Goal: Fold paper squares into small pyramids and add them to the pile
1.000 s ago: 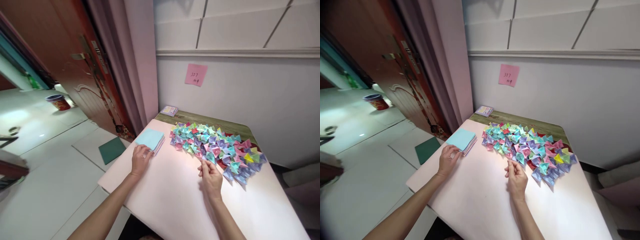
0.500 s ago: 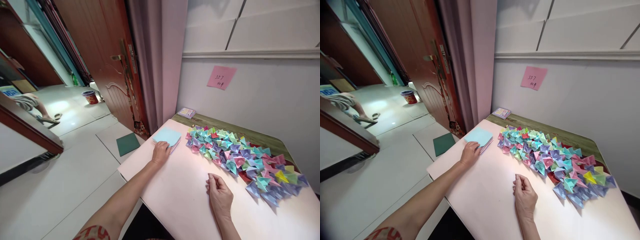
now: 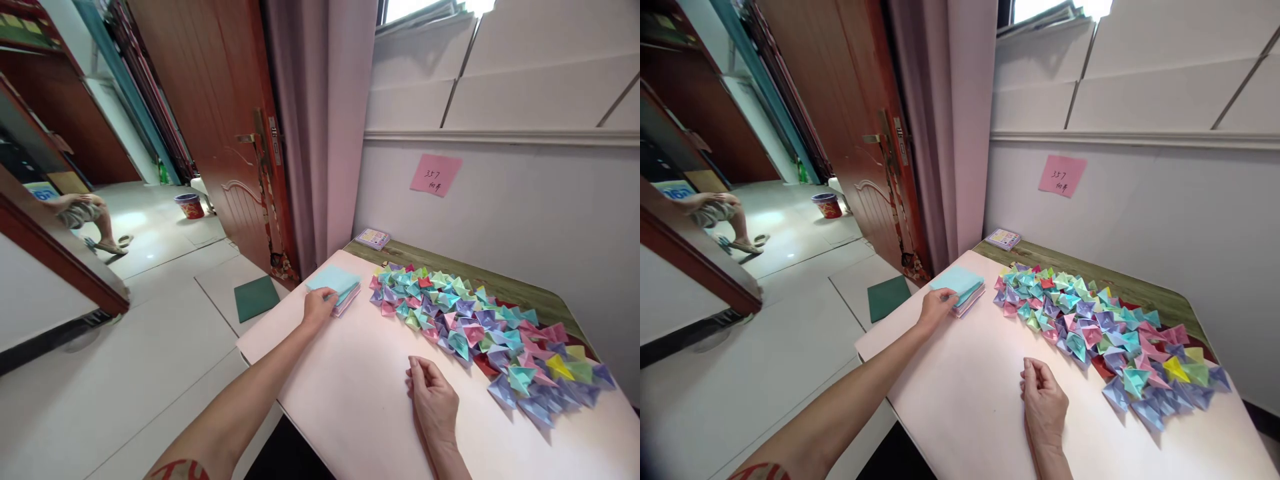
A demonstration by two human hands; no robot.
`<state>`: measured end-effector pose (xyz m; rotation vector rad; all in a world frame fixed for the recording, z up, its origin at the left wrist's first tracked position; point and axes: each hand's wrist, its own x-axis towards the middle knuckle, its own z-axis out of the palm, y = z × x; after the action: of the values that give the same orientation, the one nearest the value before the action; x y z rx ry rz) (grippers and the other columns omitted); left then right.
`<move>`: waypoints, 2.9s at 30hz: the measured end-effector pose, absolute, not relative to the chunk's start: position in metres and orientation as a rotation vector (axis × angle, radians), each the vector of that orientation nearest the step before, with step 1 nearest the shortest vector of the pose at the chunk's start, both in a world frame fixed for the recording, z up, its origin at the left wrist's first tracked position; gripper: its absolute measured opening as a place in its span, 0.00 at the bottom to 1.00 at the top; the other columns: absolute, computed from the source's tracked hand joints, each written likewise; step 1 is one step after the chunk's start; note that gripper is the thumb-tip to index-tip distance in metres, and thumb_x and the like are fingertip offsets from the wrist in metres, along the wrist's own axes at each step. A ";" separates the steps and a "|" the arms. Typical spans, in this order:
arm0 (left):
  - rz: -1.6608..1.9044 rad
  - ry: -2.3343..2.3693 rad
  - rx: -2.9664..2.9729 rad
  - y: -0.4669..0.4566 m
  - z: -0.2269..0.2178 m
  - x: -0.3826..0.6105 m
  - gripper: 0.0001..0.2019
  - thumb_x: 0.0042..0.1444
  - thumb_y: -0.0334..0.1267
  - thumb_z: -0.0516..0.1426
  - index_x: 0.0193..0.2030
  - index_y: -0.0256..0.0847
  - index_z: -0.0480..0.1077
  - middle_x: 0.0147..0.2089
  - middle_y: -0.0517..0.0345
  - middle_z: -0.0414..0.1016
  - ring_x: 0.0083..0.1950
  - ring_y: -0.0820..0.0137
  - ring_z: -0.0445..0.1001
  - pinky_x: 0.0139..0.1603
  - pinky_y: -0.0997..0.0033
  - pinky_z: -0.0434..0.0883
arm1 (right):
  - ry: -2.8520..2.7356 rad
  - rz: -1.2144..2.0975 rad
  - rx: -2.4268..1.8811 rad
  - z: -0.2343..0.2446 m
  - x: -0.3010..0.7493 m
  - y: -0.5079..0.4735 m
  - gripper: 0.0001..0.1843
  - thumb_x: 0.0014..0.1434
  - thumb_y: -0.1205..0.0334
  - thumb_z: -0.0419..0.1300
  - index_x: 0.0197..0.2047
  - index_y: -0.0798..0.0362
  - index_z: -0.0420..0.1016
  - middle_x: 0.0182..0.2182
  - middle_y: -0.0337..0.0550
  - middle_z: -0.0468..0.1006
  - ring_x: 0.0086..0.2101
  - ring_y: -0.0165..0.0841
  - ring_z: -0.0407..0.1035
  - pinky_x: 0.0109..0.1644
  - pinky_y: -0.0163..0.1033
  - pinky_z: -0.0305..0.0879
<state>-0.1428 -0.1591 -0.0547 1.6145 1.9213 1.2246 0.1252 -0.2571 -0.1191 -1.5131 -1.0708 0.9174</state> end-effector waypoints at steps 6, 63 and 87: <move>1.215 1.390 2.165 -0.211 -0.060 -0.108 0.06 0.54 0.31 0.57 0.33 0.44 0.76 0.42 0.56 0.80 0.48 0.64 0.75 0.60 0.56 0.62 | -1.347 0.663 -1.415 -0.116 0.128 -0.255 0.35 0.54 0.48 0.62 0.61 0.52 0.64 0.46 0.50 0.75 0.34 0.36 0.72 0.36 0.40 0.74; 1.200 1.088 0.690 -0.225 -0.044 0.000 0.18 0.45 0.45 0.67 0.36 0.31 0.74 0.30 0.52 0.77 0.26 0.72 0.75 0.27 0.73 0.75 | -1.043 1.184 -1.055 -0.079 0.144 -0.226 0.31 0.54 0.48 0.64 0.56 0.55 0.69 0.31 0.42 0.78 0.28 0.34 0.73 0.32 0.39 0.71; 1.175 0.995 0.865 -0.238 -0.024 0.026 0.21 0.43 0.43 0.69 0.42 0.34 0.75 0.38 0.47 0.81 0.38 0.63 0.79 0.39 0.67 0.76 | -1.096 0.902 -1.092 -0.068 0.165 -0.228 0.14 0.49 0.52 0.70 0.29 0.55 0.76 0.22 0.38 0.75 0.24 0.31 0.70 0.29 0.37 0.71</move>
<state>0.0255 -0.2382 -0.0236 0.8647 0.9950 1.1747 0.1652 -0.2279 -0.0684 -1.0917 -1.0962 0.9019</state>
